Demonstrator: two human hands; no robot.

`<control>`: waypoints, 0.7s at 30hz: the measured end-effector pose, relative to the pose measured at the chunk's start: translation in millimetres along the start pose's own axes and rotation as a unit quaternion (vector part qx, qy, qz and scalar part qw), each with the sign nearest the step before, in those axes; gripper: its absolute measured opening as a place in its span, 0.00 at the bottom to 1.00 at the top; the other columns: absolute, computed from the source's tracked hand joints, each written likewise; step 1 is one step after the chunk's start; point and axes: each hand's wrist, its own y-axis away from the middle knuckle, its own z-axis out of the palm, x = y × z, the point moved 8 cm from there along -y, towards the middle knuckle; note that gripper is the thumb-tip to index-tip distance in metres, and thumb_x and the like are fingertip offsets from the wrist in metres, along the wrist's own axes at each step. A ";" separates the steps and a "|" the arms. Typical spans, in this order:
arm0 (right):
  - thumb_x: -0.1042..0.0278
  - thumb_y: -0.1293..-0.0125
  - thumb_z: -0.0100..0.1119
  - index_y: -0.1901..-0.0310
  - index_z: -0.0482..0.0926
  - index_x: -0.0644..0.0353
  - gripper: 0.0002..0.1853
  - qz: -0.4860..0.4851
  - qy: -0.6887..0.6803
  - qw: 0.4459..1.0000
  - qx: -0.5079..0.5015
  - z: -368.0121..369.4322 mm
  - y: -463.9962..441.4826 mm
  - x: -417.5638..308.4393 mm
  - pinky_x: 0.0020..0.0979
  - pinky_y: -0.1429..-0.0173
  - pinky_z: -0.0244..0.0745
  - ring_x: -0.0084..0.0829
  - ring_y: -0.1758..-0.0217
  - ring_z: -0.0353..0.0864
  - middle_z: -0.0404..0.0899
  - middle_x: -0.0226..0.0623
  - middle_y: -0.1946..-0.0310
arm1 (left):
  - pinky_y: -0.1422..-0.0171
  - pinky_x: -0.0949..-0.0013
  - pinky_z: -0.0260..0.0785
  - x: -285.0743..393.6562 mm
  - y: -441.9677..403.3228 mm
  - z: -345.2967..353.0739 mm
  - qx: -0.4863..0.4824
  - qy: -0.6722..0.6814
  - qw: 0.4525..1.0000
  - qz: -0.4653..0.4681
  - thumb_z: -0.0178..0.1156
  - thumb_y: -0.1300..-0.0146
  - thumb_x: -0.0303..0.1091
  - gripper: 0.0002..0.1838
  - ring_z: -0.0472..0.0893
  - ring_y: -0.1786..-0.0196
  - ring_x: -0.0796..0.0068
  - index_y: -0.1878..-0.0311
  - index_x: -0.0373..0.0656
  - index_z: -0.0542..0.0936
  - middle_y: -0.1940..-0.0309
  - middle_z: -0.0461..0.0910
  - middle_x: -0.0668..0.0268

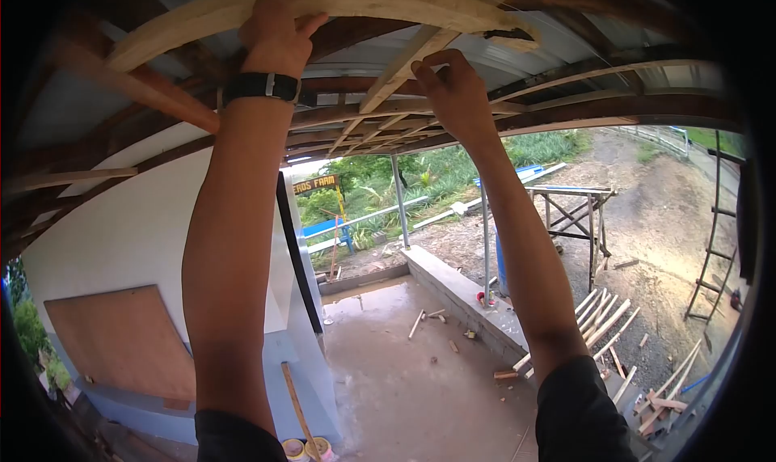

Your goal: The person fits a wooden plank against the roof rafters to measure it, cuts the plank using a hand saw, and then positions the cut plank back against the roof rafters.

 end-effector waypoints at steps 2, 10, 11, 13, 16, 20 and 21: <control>0.57 0.32 0.63 0.53 0.78 0.67 0.19 0.007 0.010 1.000 0.003 -4.1 3.3 4.1 0.39 0.56 0.80 0.47 0.66 0.88 0.85 0.49 0.74 | 0.49 0.54 0.83 -2.9 0.9 -2.8 -0.002 -0.005 1.000 0.000 0.63 0.33 0.37 0.15 0.81 0.46 0.56 0.47 0.42 0.77 0.49 0.78 0.57; 0.59 0.32 0.59 0.48 0.77 0.67 0.19 0.025 0.005 1.000 -0.004 -5.5 3.0 24.4 0.39 0.55 0.76 0.43 0.63 0.85 0.82 0.51 0.70 | 0.45 0.55 0.84 -3.9 4.6 -6.7 0.071 -0.008 0.997 0.002 0.64 0.32 0.35 0.16 0.80 0.44 0.59 0.45 0.40 0.77 0.48 0.78 0.59; 0.59 0.32 0.59 0.48 0.77 0.67 0.19 0.026 0.006 1.000 -0.004 -7.3 4.4 24.7 0.39 0.55 0.76 0.43 0.63 0.85 0.82 0.51 0.70 | 0.45 0.56 0.84 -3.0 6.3 -5.0 0.067 -0.001 0.998 0.003 0.64 0.31 0.34 0.16 0.80 0.43 0.59 0.44 0.40 0.76 0.47 0.78 0.59; 0.59 0.32 0.58 0.46 0.76 0.67 0.21 0.036 0.032 0.999 -0.023 -7.5 7.6 27.0 0.39 0.54 0.76 0.43 0.62 0.86 0.83 0.52 0.69 | 0.45 0.57 0.84 -0.9 9.1 -2.1 0.063 0.007 0.998 0.003 0.63 0.30 0.33 0.16 0.80 0.43 0.59 0.43 0.39 0.76 0.46 0.78 0.58; 0.59 0.31 0.57 0.45 0.75 0.67 0.21 0.030 0.051 0.998 -0.009 -11.8 9.0 35.7 0.39 0.53 0.76 0.44 0.61 0.86 0.83 0.50 0.68 | 0.46 0.59 0.85 0.1 11.6 3.2 0.061 -0.005 0.998 0.010 0.63 0.29 0.35 0.17 0.80 0.43 0.59 0.42 0.37 0.76 0.45 0.78 0.57; 0.61 0.31 0.55 0.43 0.75 0.65 0.20 0.001 0.077 0.996 -0.038 -13.4 10.0 41.4 0.39 0.51 0.77 0.45 0.60 0.85 0.84 0.49 0.66 | 0.46 0.60 0.86 -1.7 14.4 2.8 0.098 0.015 0.995 0.002 0.64 0.29 0.38 0.20 0.80 0.44 0.58 0.41 0.36 0.75 0.44 0.78 0.57; 0.62 0.30 0.54 0.43 0.75 0.64 0.19 0.022 0.071 0.997 -0.033 -14.4 8.2 51.9 0.39 0.51 0.77 0.45 0.60 0.85 0.84 0.47 0.66 | 0.47 0.60 0.86 -2.0 15.4 4.0 0.101 0.007 0.995 0.000 0.65 0.29 0.39 0.21 0.80 0.44 0.58 0.41 0.35 0.75 0.44 0.78 0.56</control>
